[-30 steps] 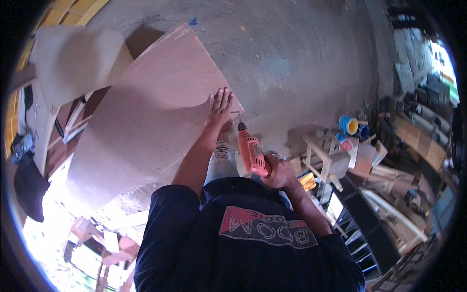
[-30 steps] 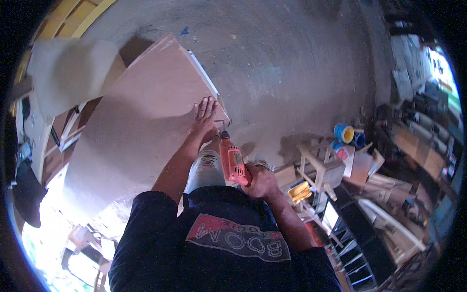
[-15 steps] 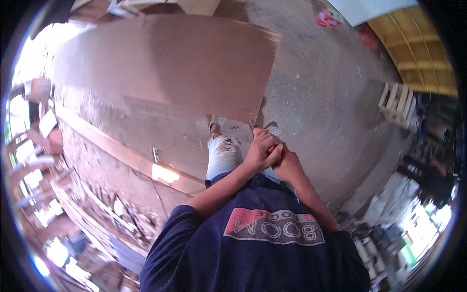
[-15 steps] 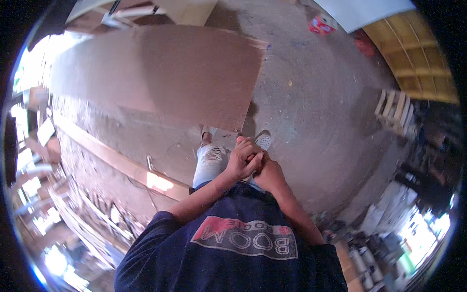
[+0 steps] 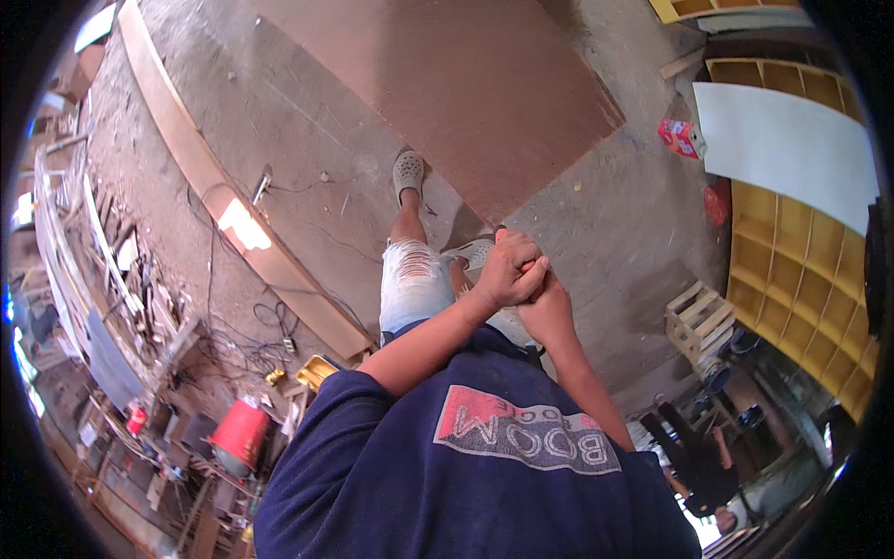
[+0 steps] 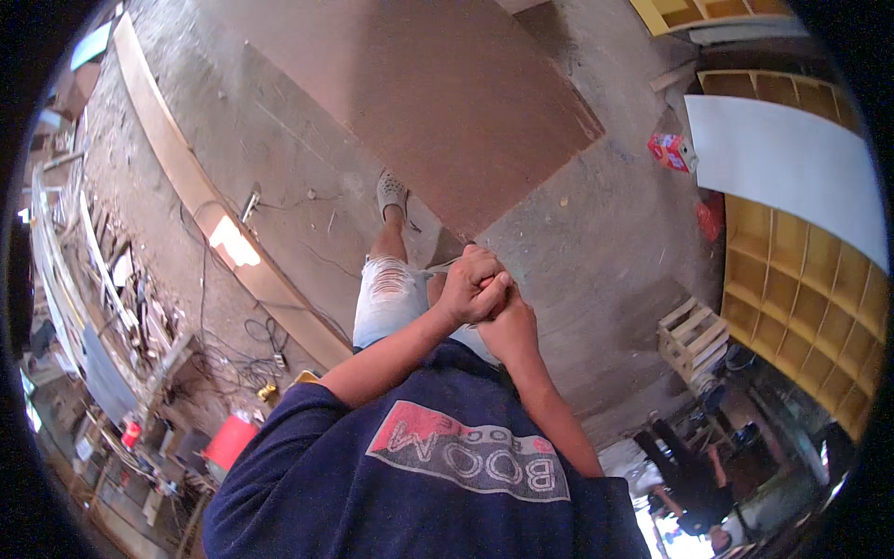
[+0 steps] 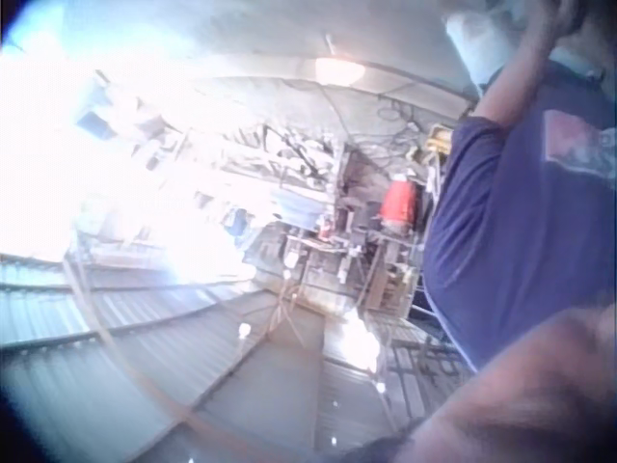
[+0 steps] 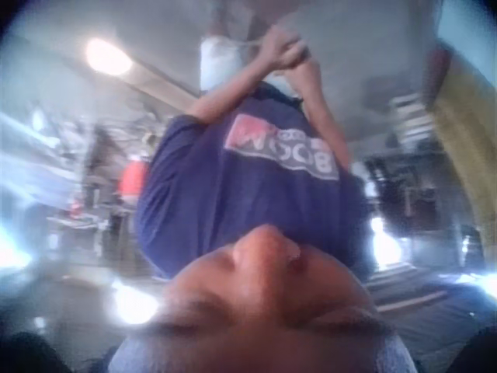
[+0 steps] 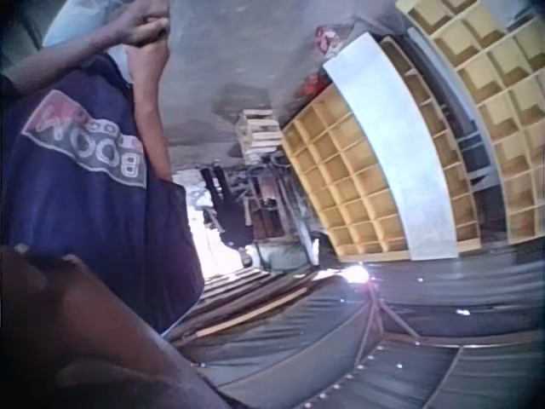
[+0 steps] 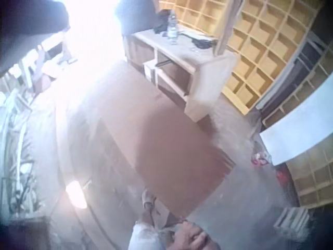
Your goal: The person places a large board onto a cabinet frame and drills several holes through the board into the frame using a power drill.
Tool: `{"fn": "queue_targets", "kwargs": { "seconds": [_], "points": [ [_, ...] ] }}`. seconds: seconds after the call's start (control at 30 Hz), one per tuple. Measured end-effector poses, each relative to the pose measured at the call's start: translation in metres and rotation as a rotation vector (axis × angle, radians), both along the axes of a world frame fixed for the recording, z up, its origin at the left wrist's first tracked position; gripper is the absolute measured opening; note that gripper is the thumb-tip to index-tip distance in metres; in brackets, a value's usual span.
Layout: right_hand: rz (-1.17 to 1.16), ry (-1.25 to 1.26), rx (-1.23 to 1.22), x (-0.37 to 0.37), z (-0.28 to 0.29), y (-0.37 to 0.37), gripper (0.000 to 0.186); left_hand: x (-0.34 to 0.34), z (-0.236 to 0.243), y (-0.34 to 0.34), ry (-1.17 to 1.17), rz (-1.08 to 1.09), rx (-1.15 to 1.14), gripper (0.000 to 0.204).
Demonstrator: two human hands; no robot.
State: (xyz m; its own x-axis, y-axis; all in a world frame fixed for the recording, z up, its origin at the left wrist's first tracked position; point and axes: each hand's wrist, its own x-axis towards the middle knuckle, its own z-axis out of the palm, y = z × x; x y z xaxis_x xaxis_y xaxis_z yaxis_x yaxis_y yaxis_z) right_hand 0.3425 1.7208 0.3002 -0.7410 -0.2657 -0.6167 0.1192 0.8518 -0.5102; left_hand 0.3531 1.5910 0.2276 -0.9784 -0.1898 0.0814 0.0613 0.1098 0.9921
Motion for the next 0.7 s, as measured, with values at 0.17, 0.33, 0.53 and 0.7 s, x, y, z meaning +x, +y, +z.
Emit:
{"fn": "queue_targets", "kwargs": {
  "seconds": [0.17, 0.33, 0.53, 0.7],
  "points": [
    [-0.028, 0.006, 0.008, 0.006, 0.005, -0.012, 0.046, 0.009, -0.002, -0.007, 0.059, 0.031, 0.051, 0.016],
    [-0.007, 0.023, 0.036, 0.009, 0.012, -0.018, 0.043, 0.016, -0.004, -0.007, 0.073, 0.058, 0.064, 0.017],
    [-0.003, 0.021, 0.035, 0.014, 0.018, -0.023, 0.040, 0.021, 0.004, -0.010, 0.076, 0.112, 0.102, 0.021],
    [-0.019, 0.031, 0.035, 0.021, 0.020, -0.018, 0.041, 0.021, 0.010, -0.014, 0.149, 0.047, 0.027, 0.017]
  ]
}}
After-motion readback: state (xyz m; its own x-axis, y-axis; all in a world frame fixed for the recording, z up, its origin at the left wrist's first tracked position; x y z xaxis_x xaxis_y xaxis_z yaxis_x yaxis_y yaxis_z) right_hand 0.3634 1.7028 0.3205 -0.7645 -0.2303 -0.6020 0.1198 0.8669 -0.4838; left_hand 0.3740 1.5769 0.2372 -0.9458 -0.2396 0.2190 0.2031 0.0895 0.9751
